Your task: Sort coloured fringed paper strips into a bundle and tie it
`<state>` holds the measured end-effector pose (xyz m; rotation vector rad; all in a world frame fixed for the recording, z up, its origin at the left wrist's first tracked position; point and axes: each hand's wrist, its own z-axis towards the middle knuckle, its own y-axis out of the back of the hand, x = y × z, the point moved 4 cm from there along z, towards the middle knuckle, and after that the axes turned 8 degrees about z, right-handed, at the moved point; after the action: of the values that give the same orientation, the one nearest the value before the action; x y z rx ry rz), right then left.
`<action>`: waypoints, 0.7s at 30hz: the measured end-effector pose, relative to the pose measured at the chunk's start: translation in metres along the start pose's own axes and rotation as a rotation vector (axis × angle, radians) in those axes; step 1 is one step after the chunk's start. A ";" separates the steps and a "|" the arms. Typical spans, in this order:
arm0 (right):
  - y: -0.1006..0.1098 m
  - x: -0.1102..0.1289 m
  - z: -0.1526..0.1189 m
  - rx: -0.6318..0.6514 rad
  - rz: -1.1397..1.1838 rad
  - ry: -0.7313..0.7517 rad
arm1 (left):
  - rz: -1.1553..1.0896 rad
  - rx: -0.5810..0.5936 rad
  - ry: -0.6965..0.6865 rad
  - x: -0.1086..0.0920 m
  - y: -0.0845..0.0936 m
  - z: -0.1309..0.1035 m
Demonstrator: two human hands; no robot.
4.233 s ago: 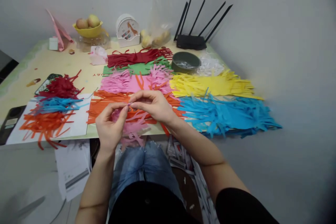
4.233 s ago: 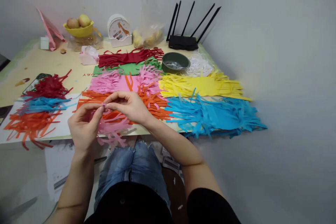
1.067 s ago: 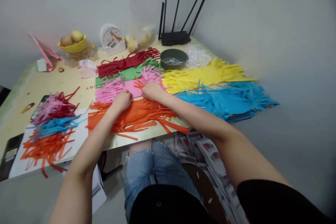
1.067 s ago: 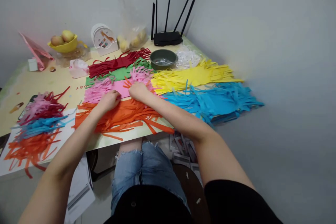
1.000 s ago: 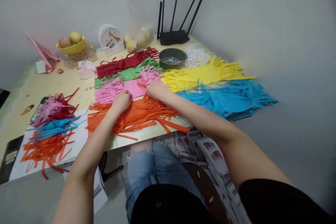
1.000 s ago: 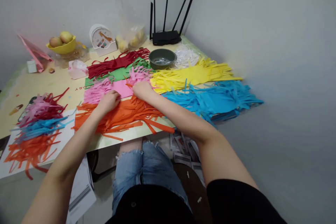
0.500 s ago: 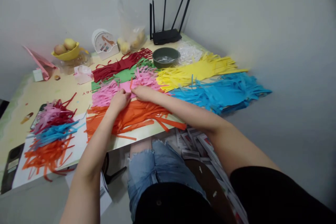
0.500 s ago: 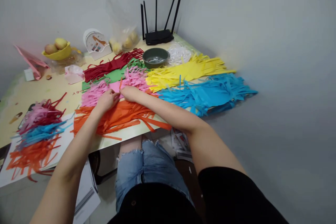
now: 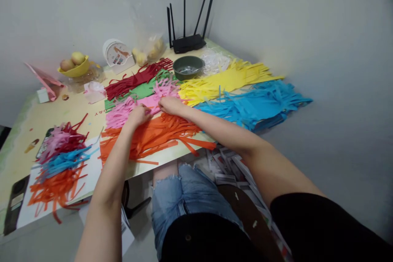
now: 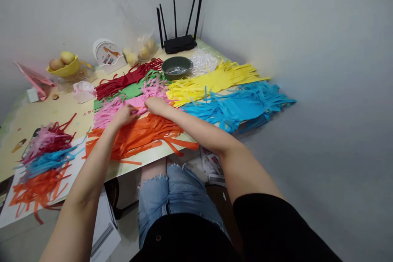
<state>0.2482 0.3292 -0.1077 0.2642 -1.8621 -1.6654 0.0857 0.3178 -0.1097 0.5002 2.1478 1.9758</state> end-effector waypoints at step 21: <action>0.009 0.051 -0.021 -0.077 0.102 0.139 | -0.140 -0.129 0.240 0.011 0.004 0.009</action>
<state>0.2219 0.2862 -0.0832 0.2430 -1.6779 -1.6036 0.0791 0.3304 -0.1052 0.0933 2.1005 2.1701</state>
